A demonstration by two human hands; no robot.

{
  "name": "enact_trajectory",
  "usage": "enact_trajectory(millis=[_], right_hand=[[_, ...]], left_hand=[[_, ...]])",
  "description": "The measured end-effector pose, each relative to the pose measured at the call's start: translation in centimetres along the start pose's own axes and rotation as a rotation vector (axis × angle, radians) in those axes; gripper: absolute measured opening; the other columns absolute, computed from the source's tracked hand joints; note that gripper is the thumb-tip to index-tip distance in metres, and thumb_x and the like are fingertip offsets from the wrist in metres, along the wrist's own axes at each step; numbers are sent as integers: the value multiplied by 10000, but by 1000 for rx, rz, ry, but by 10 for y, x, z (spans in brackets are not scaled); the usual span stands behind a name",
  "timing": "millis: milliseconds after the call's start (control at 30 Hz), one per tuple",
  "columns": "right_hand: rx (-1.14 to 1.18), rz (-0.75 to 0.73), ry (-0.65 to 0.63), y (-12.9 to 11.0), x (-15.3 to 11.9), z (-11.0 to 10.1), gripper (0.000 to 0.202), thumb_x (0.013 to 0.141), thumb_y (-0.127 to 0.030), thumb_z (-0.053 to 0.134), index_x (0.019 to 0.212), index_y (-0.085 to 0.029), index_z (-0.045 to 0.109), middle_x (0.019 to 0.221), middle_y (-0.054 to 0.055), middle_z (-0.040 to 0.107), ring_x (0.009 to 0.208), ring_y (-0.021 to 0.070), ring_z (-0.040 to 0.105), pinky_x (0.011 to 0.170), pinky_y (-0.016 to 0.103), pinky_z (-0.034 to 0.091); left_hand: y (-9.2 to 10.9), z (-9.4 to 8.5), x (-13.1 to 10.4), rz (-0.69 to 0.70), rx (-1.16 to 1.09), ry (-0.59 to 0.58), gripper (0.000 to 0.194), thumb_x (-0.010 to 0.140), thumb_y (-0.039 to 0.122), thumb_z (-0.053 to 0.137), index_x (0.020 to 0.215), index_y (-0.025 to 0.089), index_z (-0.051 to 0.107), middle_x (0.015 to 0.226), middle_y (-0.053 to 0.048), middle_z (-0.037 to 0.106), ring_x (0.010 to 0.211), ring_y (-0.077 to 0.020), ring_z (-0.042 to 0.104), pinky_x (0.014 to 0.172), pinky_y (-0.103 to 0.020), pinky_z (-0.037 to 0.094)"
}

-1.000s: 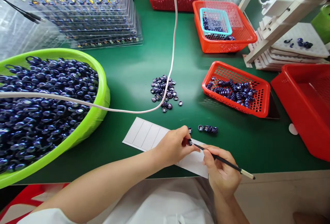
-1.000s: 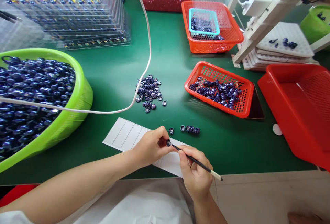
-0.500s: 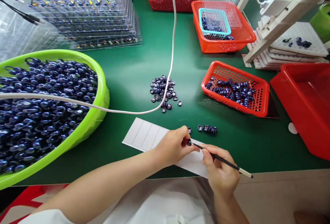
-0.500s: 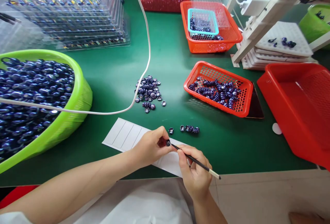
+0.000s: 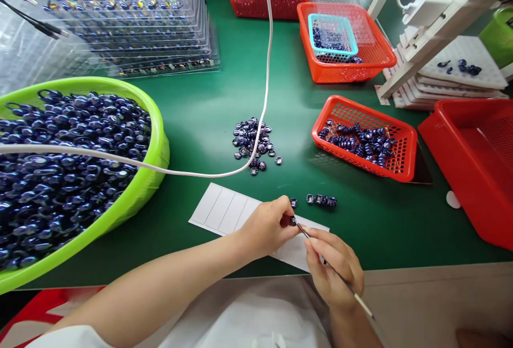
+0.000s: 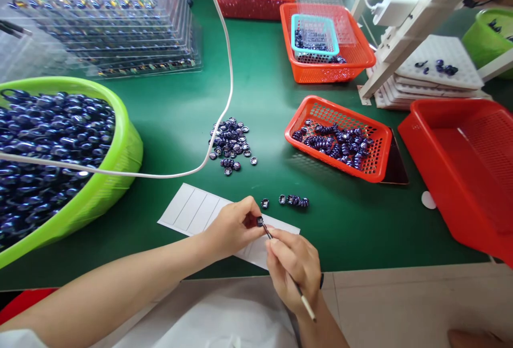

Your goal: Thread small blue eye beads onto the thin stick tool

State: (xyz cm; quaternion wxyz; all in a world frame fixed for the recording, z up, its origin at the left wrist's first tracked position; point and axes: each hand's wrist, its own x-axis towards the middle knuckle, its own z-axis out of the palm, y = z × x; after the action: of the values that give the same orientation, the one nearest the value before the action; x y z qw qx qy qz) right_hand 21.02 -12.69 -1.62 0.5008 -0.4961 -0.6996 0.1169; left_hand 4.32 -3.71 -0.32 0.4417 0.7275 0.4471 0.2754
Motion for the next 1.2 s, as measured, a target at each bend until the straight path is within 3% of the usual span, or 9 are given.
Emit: enact_trajectory(millis=[167,400,600,933,1200], right_hand=[[-36,-60,-31,-1,0,-1,531,796,46,681,1253,-213,606,1188,102,699,1005,227,717,733,356,622],[76,103,39,-2,1,-1,453,829,23,678,1191,-247,648,1122,67,728,964,224,725,723,371,644],[78,199,142,-1,-3,0,373,850,-22,678,1121,-279,673,1144,53,734,899,228,743,675,382,652],[186,345,68,0,-2,3,282,879,-81,669,1094,-261,695,1080,56,753,853,229,748,703,372,656],[206,363,82,-1,2,3,244,886,-100,669,1061,-266,702,1046,43,757,808,221,746,676,361,653]], left_hand=[[1,-1,1,4,-17,16,226,750,159,675,745,207,454,609,70,538,520,-99,499,515,-198,369],[1,-1,2,-9,-31,-1,210,768,173,682,750,203,475,622,67,541,541,-98,512,529,-194,383],[1,-1,1,16,-33,10,299,793,282,734,724,201,454,603,71,517,519,-87,446,515,-194,354],[-2,-1,0,49,-7,-20,160,761,135,641,775,201,496,641,65,544,551,-97,504,540,-193,376],[-1,-1,0,23,17,-31,135,760,153,627,769,204,503,631,63,541,543,-101,484,528,-199,359]])
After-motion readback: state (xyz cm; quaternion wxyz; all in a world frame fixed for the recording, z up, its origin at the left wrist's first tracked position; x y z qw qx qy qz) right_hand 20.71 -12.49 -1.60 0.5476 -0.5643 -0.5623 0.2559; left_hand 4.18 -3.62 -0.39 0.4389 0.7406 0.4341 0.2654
